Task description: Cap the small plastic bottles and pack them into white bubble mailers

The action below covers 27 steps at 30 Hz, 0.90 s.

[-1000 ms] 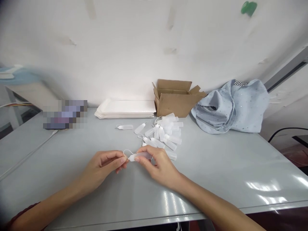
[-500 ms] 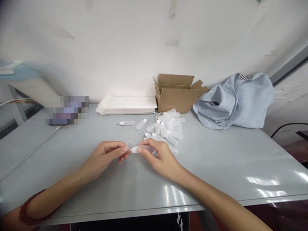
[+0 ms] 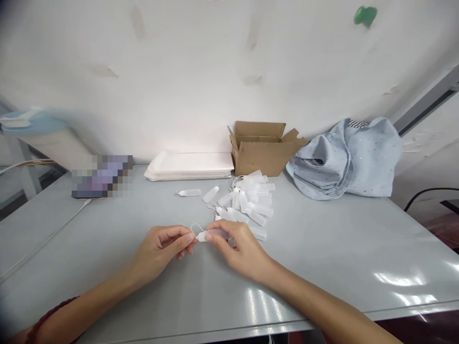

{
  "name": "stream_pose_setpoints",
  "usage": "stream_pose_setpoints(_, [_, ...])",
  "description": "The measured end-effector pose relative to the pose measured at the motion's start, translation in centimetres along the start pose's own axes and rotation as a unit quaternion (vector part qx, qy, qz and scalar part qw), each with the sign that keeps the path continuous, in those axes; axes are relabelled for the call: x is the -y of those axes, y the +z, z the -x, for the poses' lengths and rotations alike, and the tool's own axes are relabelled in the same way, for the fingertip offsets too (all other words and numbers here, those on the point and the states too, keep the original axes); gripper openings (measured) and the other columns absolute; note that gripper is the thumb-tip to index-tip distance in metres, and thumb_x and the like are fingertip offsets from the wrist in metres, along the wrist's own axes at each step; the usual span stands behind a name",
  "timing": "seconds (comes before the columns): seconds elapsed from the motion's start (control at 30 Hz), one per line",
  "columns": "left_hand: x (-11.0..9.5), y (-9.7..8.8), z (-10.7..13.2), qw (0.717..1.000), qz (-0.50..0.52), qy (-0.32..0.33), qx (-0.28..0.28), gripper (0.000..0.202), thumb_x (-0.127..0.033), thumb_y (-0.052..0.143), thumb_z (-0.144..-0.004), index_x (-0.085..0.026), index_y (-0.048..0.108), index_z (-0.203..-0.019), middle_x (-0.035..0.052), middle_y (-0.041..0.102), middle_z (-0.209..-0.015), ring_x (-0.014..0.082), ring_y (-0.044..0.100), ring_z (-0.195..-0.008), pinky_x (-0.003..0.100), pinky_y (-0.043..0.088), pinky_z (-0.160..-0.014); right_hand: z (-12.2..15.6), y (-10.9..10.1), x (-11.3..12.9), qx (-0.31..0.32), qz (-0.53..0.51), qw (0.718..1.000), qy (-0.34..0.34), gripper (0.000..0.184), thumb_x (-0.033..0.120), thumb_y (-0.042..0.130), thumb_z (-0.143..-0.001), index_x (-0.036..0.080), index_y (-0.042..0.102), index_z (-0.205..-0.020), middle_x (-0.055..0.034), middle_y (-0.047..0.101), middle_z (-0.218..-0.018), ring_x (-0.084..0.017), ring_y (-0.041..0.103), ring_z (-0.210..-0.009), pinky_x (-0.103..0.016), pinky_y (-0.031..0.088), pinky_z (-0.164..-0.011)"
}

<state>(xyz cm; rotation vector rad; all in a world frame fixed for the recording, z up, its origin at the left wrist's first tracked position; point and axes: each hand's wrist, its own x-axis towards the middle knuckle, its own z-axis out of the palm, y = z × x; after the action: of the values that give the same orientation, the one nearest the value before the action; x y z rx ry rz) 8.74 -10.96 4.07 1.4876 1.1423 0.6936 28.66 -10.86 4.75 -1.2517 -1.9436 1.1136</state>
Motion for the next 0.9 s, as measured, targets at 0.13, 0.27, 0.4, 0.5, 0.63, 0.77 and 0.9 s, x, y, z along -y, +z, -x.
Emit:
stream_pose_setpoints(0.13, [-0.1,-0.5,-0.2,1.000,0.012,-0.003,0.007,0.034,-0.040,0.050,-0.086,-0.017,0.063,-0.064,0.0003,0.060,-0.064,0.0127,0.048,-0.059,0.023,0.041,-0.058,-0.3,-0.1,0.0,0.000,0.004,1.000,-0.009,0.023,0.036,0.049,-0.090,0.022,0.066,-0.097,-0.0002,0.067,-0.083,-0.013,0.056,-0.068,-0.023,0.035,-0.051])
stream_pose_setpoints(0.27, [0.1,-1.2,-0.7,0.999,0.027,-0.005,0.021,0.038,-0.045,0.047,-0.087,-0.017,0.065,-0.071,0.0010,0.060,-0.066,0.0129,0.049,-0.059,0.023,0.041,-0.058,-0.6,-0.2,0.0,-0.014,0.029,0.999,-0.017,0.022,0.036,0.049,-0.091,0.022,0.065,-0.098,-0.0012,0.068,-0.088,-0.015,0.058,-0.074,-0.024,0.039,-0.056])
stream_pose_setpoints(0.4, [0.2,-1.7,-1.3,0.999,0.011,0.005,0.044,0.032,-0.043,0.052,-0.085,-0.017,0.061,-0.069,-0.0004,0.059,-0.067,0.0121,0.049,-0.059,0.023,0.041,-0.059,-1.1,-0.1,0.0,-0.010,0.051,0.998,-0.021,0.023,0.037,0.048,-0.091,0.022,0.065,-0.098,-0.0010,0.068,-0.086,-0.015,0.058,-0.074,-0.023,0.038,-0.054])
stream_pose_setpoints(0.5, [0.4,-2.5,-1.7,0.999,-0.026,0.011,0.025,0.031,-0.042,0.052,-0.085,-0.018,0.061,-0.069,-0.0010,0.059,-0.065,0.0126,0.050,-0.059,0.023,0.041,-0.059,-2.1,-0.6,0.0,0.008,0.088,0.995,-0.038,0.026,0.039,0.047,-0.092,0.021,0.064,-0.099,-0.0019,0.068,-0.086,-0.015,0.059,-0.073,-0.023,0.039,-0.054])
stream_pose_setpoints(0.63, [1.2,-4.8,-2.7,0.990,-0.129,0.012,-0.064,0.031,-0.042,0.050,-0.085,-0.017,0.060,-0.067,-0.0018,0.057,-0.061,0.0126,0.049,-0.056,0.022,0.038,-0.055,-5.3,-2.1,-0.1,-0.007,0.260,0.963,-0.075,0.028,0.035,0.041,-0.095,0.018,0.062,-0.100,-0.0036,0.067,-0.084,-0.014,0.057,-0.068,-0.024,0.040,-0.059])
stream_pose_setpoints(0.77, [2.5,-6.6,-3.9,0.950,-0.274,0.049,-0.144,0.030,-0.039,0.048,-0.085,-0.017,0.060,-0.067,-0.0017,0.056,-0.059,0.0129,0.047,-0.054,0.023,0.034,-0.053,-9.5,-2.6,-0.4,-0.013,0.376,0.925,-0.058,0.027,0.026,0.040,-0.094,0.018,0.065,-0.094,-0.0052,0.067,-0.077,-0.018,0.060,-0.071,-0.026,0.034,-0.057])
stream_pose_setpoints(0.9, [3.1,-6.7,-4.4,0.932,-0.318,0.054,-0.167,0.028,-0.036,0.047,-0.085,-0.018,0.062,-0.070,-0.0014,0.055,-0.058,0.0140,0.044,-0.054,0.024,0.031,-0.054,-11.8,-1.5,-0.5,0.009,0.428,0.904,-0.026,0.036,0.027,0.044,-0.092,0.016,0.067,-0.067,-0.0094,0.065,-0.066,-0.022,0.061,-0.065,-0.028,0.030,-0.053])
